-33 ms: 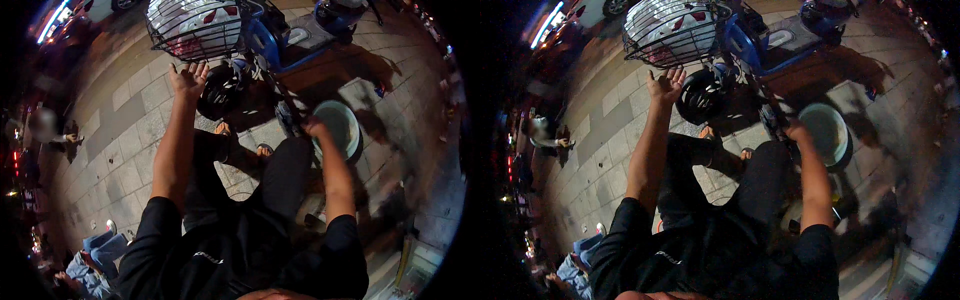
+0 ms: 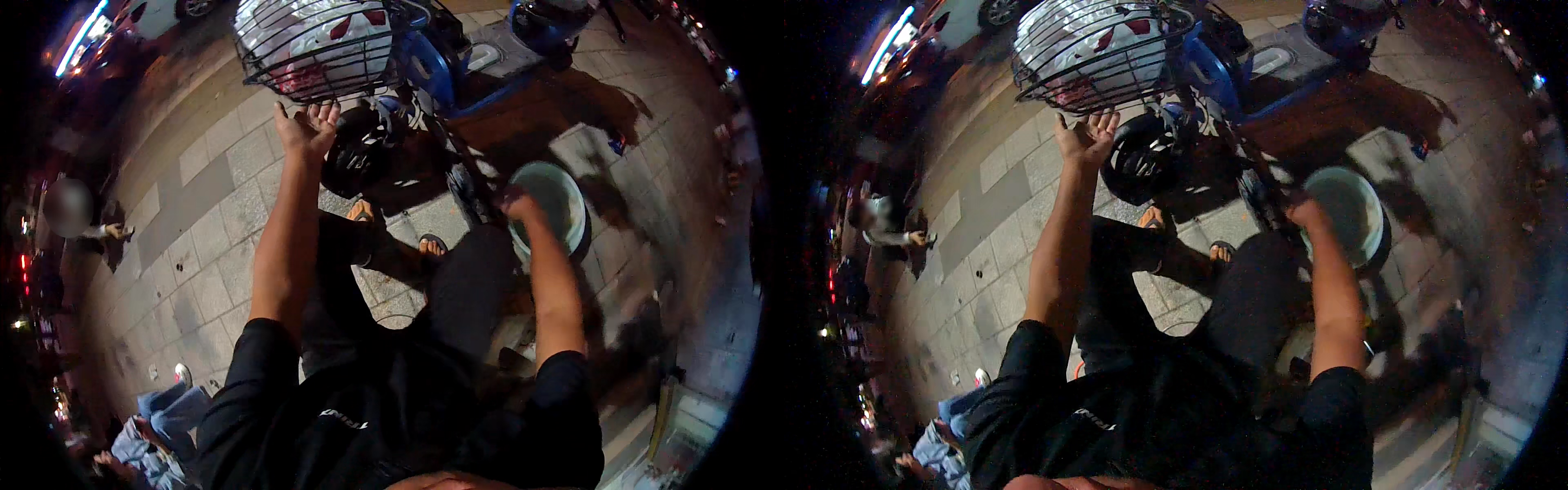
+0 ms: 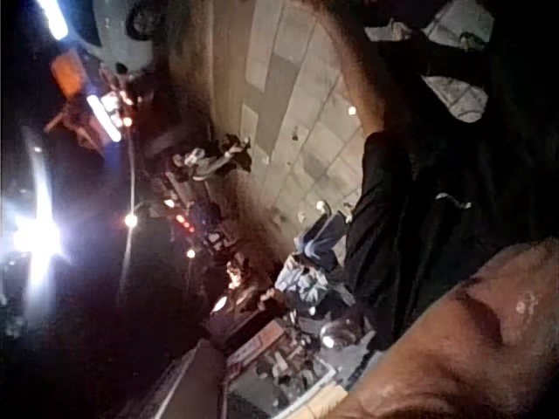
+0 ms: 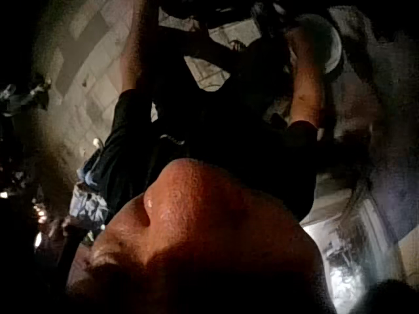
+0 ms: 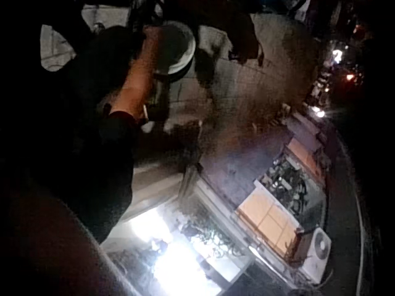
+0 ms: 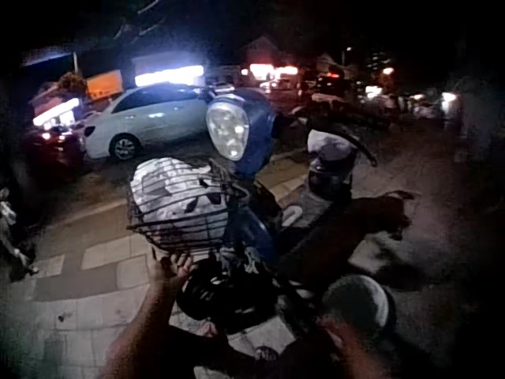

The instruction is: The person works on a blue electric scooter parked on a sidewalk at night. They use a cordless impact wrench to remove the front wheel, then use a tire lever to pry the tire off the rim. The person manipulates the tire and rim by hand, appearing to remove the inner tube.

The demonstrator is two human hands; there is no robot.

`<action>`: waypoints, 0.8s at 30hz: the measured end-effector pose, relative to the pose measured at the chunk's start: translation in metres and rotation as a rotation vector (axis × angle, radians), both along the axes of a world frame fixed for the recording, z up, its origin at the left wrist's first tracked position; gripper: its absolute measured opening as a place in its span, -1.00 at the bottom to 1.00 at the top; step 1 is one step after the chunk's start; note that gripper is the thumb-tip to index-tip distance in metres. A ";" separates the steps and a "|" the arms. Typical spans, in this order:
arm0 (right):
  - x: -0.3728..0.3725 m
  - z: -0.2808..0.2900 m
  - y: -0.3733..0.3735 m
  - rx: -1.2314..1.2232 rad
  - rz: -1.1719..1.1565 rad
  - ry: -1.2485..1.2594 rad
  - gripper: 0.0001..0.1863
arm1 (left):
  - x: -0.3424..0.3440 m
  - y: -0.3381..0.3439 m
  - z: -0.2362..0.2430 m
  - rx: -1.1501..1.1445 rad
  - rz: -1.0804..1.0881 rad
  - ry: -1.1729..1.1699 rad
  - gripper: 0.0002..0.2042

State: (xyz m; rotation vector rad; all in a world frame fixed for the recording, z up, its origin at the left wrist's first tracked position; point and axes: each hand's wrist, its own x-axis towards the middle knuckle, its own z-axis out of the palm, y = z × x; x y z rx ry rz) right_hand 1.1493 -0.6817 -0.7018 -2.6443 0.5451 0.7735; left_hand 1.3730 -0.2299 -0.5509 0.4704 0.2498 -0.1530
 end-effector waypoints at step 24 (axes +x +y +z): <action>-0.033 -0.160 0.024 -0.143 -0.463 0.008 -0.41 | 0.118 -0.054 -0.039 -0.244 0.040 -0.146 -0.33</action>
